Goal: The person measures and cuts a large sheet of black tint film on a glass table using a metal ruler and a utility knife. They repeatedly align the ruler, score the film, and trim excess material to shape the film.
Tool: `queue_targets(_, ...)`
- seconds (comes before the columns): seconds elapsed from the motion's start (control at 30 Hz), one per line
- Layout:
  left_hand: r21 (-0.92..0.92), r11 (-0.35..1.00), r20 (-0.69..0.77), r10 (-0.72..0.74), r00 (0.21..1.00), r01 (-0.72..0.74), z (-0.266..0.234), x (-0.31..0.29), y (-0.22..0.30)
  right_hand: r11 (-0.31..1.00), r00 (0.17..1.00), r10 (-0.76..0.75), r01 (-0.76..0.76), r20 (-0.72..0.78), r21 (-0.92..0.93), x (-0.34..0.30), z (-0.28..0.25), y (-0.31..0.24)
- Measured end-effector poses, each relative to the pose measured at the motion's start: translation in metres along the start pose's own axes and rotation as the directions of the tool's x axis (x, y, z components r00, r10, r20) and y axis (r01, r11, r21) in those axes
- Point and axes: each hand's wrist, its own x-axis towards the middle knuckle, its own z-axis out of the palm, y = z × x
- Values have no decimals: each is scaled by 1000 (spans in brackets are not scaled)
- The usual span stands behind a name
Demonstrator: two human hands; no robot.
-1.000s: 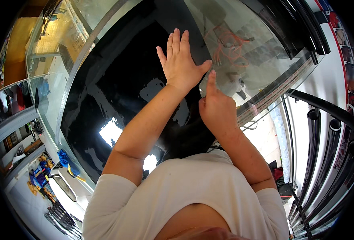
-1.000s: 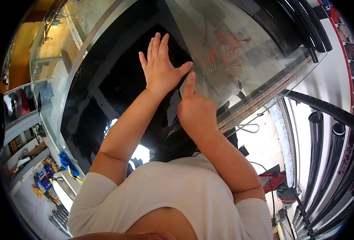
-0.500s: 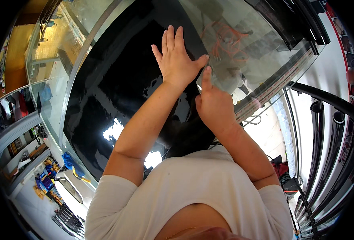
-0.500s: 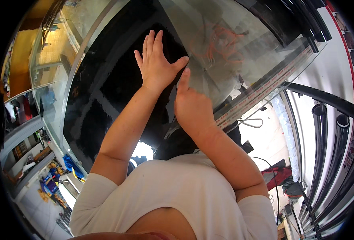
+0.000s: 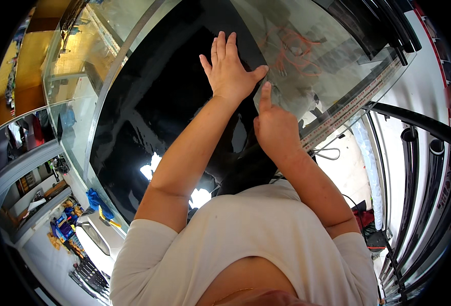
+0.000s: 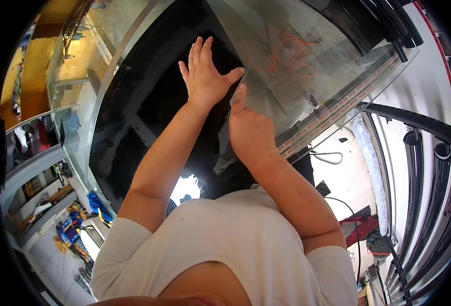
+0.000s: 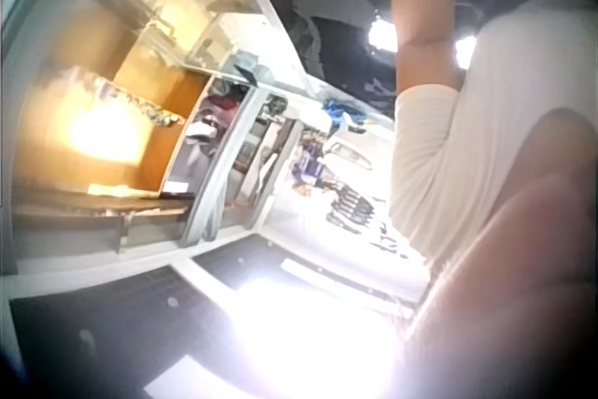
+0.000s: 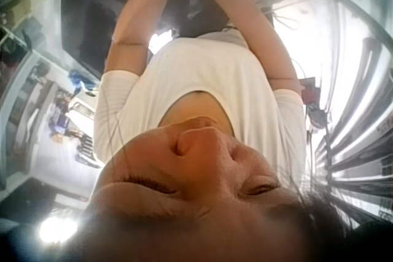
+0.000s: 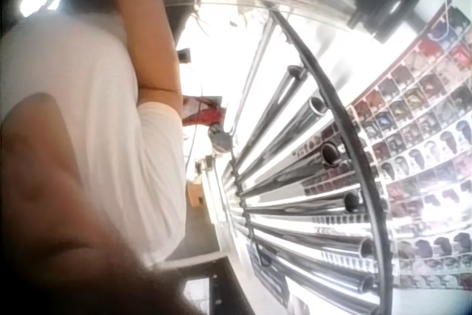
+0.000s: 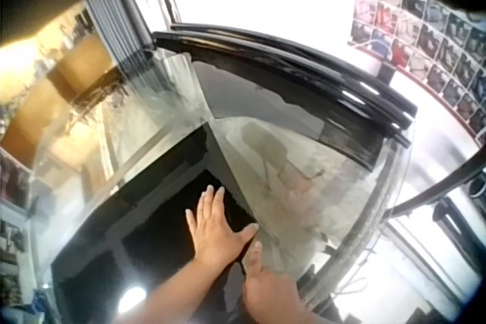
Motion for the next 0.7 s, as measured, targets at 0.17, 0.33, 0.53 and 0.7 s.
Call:
queue_targets(0.17,0,1000,5,-8,1000,8,4,0,1,999,1000,-13,13,-9,34,-7,3,5)
queue_targets(0.33,17,1000,-32,-2,999,2,8,1,3,975,999,10,0,-40,222,-19,-11,19)
queue_targets(0.53,67,997,-150,34,988,-24,35,-6,32,988,993,6,12,-119,153,-57,-13,120)
queue_targets(0.7,-197,971,-309,70,948,-136,82,3,75,987,987,-4,29,-158,155,-64,-57,210)
